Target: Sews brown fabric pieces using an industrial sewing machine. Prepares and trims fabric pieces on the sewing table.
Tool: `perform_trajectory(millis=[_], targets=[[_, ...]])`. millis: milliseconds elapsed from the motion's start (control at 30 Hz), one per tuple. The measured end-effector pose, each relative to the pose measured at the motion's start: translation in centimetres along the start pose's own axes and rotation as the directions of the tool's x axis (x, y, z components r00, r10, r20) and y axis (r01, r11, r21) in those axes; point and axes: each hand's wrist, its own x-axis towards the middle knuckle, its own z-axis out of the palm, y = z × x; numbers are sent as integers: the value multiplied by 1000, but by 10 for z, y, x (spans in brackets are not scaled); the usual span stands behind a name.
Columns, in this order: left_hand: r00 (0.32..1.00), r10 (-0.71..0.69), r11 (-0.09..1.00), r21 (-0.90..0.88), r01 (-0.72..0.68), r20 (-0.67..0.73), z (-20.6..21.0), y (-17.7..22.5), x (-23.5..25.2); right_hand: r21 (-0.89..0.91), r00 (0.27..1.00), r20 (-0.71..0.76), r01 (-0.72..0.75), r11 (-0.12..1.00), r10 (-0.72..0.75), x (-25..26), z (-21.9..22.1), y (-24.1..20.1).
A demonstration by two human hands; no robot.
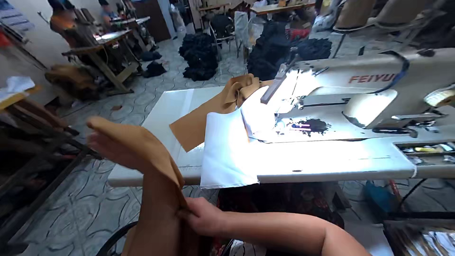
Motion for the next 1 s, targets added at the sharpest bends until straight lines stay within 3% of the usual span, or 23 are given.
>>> perform_trajectory(millis=[100,167,200,267,333,367,433,500,533,600,667,733,867,1000], targets=[[928,138,987,26,-157,346,28,17,-42,-41,994,-93,-54,998,50,-22,-29,1],[776,247,929,87,-361,580,40,29,-70,-3,985,-92,-144,990,143,-51,-46,10],[678,237,871,158,-466,696,44,21,-83,9,973,-76,-217,976,217,-68,-53,15],[421,-43,772,297,-561,906,48,0,-104,-7,930,-19,-368,930,368,-99,-66,22],[156,-327,695,349,-628,932,45,-18,-122,-94,880,67,-464,881,471,-121,-79,18],[77,-408,657,351,-667,910,41,-21,-130,-147,872,100,-463,874,479,-129,-86,14],[12,-471,626,344,-700,882,28,-13,-142,-281,914,57,-372,885,403,-140,-99,2],[-38,-497,611,318,-725,867,11,4,-157,-469,964,-205,-247,848,167,-147,-107,-8],[-69,-486,616,285,-734,871,2,12,-166,-585,941,-337,-190,788,-24,-144,-112,-10],[-111,-349,673,167,-721,931,-15,24,-181,-752,875,-410,-162,639,-260,-129,-127,-10],[-109,-45,751,-39,-659,993,-18,19,-184,-792,898,-386,-207,575,-208,-119,-142,-1],[-144,130,790,-190,-583,981,-2,6,-174,-805,914,-399,-307,507,-79,-116,-143,13],[-193,174,772,-256,-582,966,36,-22,-162,-847,851,-483,-395,356,-205,-129,-116,21],[-265,254,766,-361,-532,930,52,-26,-180,-813,787,-555,-443,379,-270,-148,-121,10]])
